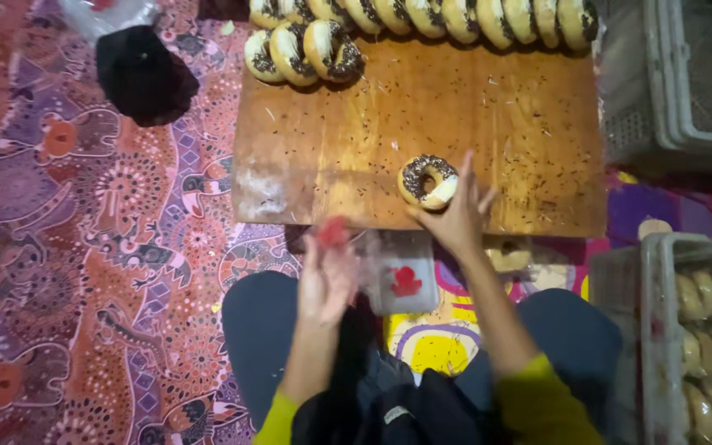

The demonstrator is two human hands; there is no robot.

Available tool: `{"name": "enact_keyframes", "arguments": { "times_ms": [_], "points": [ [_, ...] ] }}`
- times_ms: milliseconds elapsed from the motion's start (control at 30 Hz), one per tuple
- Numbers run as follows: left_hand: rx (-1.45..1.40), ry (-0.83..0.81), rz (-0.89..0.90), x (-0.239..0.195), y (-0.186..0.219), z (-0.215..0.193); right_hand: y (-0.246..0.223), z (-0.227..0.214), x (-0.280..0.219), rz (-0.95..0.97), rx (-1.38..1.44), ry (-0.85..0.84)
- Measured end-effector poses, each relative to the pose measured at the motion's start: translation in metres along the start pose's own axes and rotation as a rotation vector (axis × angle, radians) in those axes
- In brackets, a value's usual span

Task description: The person sits on the floor and repeatedly picks up doughnuts from a wooden board, places them into small plastic bags, and then puts the packaged doughnuts into a white plastic crate.

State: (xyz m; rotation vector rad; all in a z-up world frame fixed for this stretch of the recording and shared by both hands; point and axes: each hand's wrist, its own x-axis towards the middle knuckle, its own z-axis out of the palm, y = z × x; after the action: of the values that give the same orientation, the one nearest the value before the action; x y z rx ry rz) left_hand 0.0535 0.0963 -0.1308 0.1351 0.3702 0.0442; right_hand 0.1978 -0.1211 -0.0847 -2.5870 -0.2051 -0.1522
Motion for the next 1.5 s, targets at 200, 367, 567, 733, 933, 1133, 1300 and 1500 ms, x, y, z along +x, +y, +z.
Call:
{"name": "enact_keyframes", "arguments": {
  "times_ms": [200,367,567,733,933,1133,1300,1500],
  "points": [
    [-0.101,0.069,0.162,0.018,-0.019,0.015,-0.012,-0.056,-0.054,-0.195,0.477,-0.081],
    [0.074,0.093,0.034,-0.015,-0.061,0.042,-0.013,-0.106,-0.14,-0.275,0.573,0.072],
    [0.224,0.104,0.058,-0.066,-0.107,0.083,-0.003,-0.118,-0.166,-0.194,0.846,0.255],
    [0.244,0.116,0.107,-0.095,-0.113,0.086,0.006,-0.136,-0.193,-0.335,0.612,0.363],
    [0.193,0.126,0.043,-0.118,-0.126,0.099,-0.013,-0.149,-0.193,-0.274,0.521,0.311],
    [0.305,-0.004,0.158,-0.125,-0.133,0.115,-0.03,-0.162,-0.205,-0.199,0.698,0.056],
    [0.185,-0.025,0.071,-0.12,-0.145,0.116,-0.033,-0.166,-0.206,-0.224,0.639,0.044],
    [0.169,-0.096,-0.034,-0.122,-0.154,0.113,-0.038,-0.174,-0.203,-0.122,0.527,0.155]
  ]
}}
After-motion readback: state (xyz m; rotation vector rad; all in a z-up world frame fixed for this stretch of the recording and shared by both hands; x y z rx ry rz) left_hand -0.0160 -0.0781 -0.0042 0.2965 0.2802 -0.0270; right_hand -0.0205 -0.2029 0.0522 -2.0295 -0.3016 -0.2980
